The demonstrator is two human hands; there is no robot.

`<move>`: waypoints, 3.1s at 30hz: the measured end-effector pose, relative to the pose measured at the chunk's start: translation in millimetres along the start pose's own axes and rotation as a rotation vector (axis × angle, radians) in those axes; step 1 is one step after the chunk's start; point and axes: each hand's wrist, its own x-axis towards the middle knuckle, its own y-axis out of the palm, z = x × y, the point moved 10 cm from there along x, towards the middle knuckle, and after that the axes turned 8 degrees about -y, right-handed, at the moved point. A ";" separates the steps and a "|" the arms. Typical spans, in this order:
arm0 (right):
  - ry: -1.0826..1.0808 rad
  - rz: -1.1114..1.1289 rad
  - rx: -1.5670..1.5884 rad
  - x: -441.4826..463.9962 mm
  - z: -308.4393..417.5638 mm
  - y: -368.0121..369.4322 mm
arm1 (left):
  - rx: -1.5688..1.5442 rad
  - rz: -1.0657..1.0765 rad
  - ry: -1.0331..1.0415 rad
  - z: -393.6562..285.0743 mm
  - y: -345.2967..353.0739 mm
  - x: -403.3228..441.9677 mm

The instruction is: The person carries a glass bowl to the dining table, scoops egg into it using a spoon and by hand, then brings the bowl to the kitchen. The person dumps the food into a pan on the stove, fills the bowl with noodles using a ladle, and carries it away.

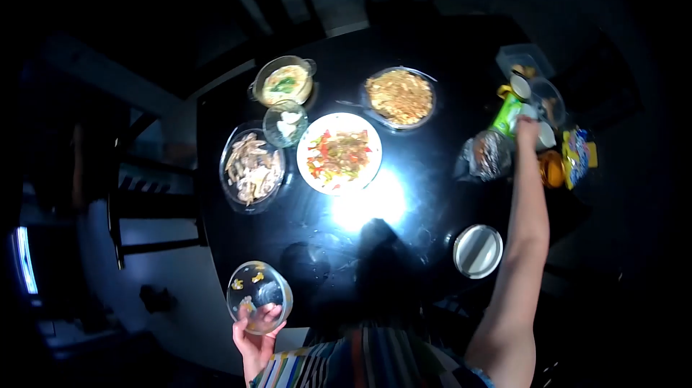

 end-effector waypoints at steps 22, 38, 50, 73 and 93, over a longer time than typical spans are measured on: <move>-0.153 0.870 0.054 -335.7 220.4 140.4 | -0.092 0.010 0.014 -14.9 -53.1 -6.0; 0.120 0.768 0.585 -388.2 206.3 194.2 | -0.210 -0.069 0.086 -17.5 -108.5 5.5; -0.251 0.056 -0.512 -205.5 131.5 1.2 | -0.092 -0.039 0.196 -7.9 -90.4 7.4; -0.878 0.466 -0.143 -507.1 198.1 72.0 | -0.172 0.075 0.132 -14.4 -166.1 4.2; -0.692 0.054 -0.394 -523.7 141.4 95.8 | 0.044 0.089 0.103 -18.2 -212.9 -5.8</move>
